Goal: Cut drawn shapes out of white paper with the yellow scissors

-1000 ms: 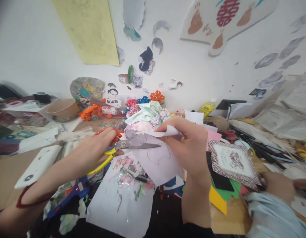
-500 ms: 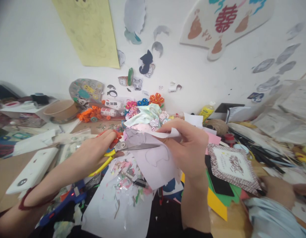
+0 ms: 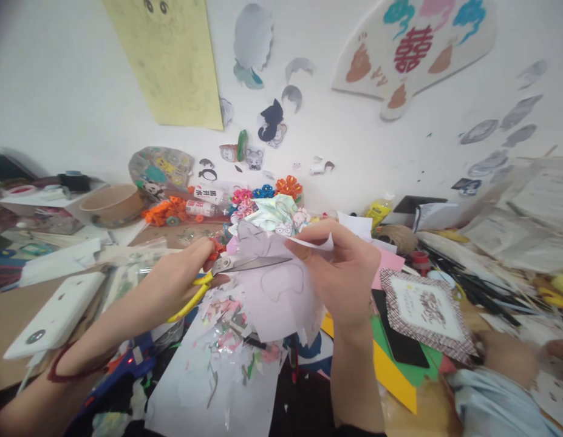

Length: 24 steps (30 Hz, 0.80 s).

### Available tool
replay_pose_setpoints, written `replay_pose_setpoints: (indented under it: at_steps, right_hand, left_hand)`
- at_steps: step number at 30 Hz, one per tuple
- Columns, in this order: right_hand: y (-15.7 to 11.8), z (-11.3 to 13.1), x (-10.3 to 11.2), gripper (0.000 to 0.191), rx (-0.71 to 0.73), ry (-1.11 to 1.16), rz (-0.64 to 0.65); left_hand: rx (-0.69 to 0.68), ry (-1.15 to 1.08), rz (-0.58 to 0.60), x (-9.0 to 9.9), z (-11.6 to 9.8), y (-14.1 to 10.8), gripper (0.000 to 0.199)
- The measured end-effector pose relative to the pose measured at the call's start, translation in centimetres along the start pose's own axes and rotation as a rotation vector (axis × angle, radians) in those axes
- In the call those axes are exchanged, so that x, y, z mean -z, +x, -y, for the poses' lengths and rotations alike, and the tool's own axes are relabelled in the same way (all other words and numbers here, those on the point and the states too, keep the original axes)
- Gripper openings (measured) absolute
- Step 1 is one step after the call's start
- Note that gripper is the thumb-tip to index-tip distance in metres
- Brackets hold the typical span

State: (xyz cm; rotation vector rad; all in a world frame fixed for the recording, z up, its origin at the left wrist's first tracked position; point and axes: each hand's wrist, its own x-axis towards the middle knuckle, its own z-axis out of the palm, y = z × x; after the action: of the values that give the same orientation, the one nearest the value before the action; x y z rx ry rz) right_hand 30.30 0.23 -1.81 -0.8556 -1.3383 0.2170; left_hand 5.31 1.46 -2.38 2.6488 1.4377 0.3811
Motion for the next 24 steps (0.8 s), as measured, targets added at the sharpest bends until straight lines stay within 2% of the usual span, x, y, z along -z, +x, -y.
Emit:
replay_pose_setpoints:
  at_steps: [6, 15, 19, 24]
  right_hand:
    - [-0.05, 0.16, -0.01, 0.014, 0.001, -0.014, -0.036]
    - [-0.14, 0.47, -0.08, 0.015, 0.034, -0.003, -0.057]
    - [-0.13, 0.46, 0.07, 0.017, 0.024, -0.011, -0.053]
    - [0.10, 0.77, 0.35, 0.020, 0.028, -0.004, 0.021]
  left_hand:
    - [-0.024, -0.031, -0.049, 0.04, -0.46, 0.19, 0.032]
    - [-0.031, 0.049, -0.069, 0.05, -0.44, 0.07, 0.031]
    - [-0.031, 0.102, -0.053, 0.26, -0.55, -0.06, 0.028]
    - [-0.055, 0.147, 0.004, 0.30, -0.45, -0.42, 0.015]
